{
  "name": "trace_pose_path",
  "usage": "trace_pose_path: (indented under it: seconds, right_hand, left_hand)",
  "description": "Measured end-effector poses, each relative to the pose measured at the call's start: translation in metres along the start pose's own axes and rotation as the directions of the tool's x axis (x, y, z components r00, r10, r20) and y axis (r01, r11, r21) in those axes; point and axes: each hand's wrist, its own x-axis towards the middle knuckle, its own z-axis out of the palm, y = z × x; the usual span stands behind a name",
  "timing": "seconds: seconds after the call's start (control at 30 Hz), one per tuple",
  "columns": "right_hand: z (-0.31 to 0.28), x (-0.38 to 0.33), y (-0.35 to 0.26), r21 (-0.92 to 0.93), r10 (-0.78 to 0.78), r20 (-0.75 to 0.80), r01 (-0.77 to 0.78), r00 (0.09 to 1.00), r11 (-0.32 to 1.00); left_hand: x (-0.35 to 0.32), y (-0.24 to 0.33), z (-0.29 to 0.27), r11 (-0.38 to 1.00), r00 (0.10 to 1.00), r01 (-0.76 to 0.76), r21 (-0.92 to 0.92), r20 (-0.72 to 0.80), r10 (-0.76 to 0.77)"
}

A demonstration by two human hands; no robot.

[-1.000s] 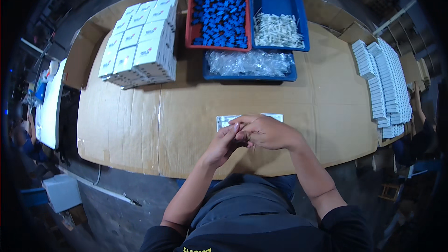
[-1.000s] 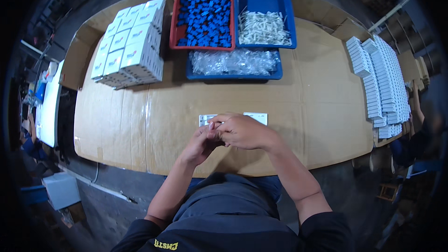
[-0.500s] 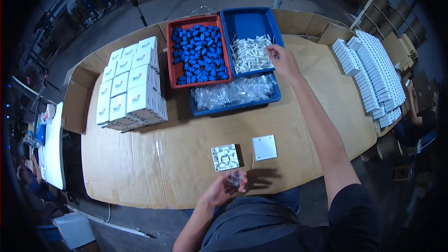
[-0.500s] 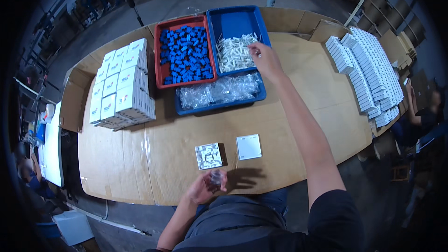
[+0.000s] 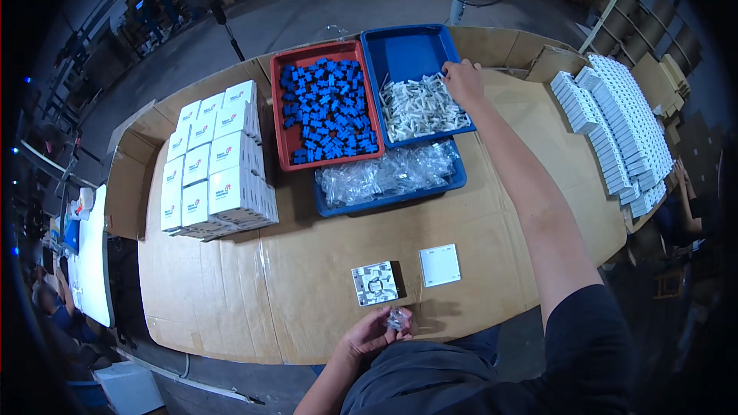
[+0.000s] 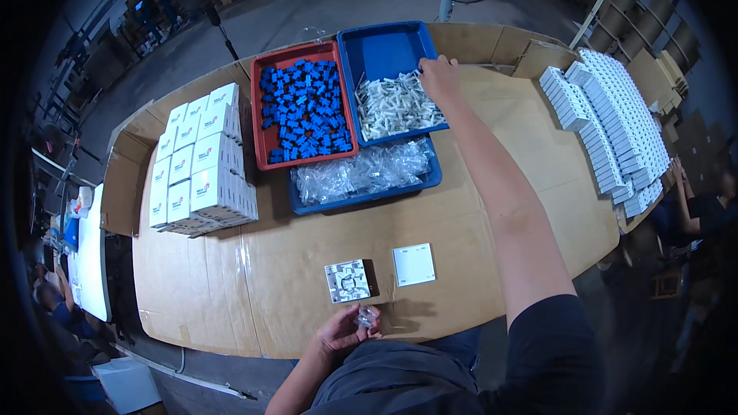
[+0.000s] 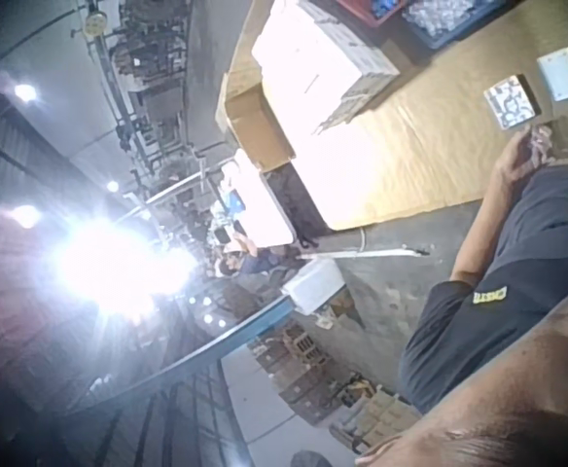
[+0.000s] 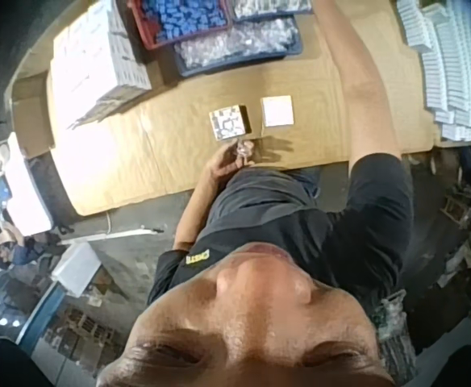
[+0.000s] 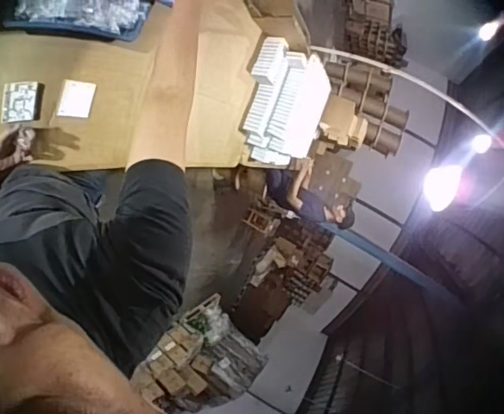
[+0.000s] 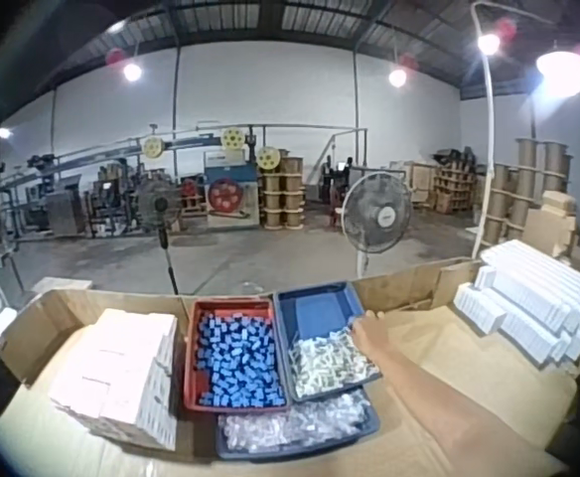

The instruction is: The person removes a box from a stack, takes out a white plastic component, and places it on the table. They then retrieve a small bag of screws and a blue connector, inserting them into the component before closing it and setting the assembled unit aside.

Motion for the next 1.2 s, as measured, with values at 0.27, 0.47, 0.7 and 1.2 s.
trace_pose_path:
  seconds: [0.27, 0.47, 0.7, 1.2]
  right_hand:
    - [-0.080, -0.014, -0.020, 0.841, 0.243, 0.385, -0.229, 0.891, -0.491]
    - [-0.168, -0.078, -0.030, 0.746, 0.022, 0.107, -0.066, 0.994, -0.662]
    - [-0.167, -0.159, -0.054, 0.744, 0.037, 0.330, -0.235, 0.943, -0.626]
    - [-0.181, -0.328, -0.152, 0.837, -0.110, 0.518, -0.530, 0.848, -0.140]
  left_hand:
    - [0.005, -0.001, -0.002, 0.997, 0.999, -0.016, 0.081, 0.042, 0.012]
    - [0.005, -0.002, -0.004, 0.989, 0.999, -0.041, 0.144, 0.037, 0.036]
    - [-0.003, -0.009, -0.019, 0.991, 0.981, -0.114, 0.068, 0.166, 0.102]
    - [-0.006, 0.025, 0.104, 0.787, 0.822, -0.539, 0.300, -0.019, 0.569]
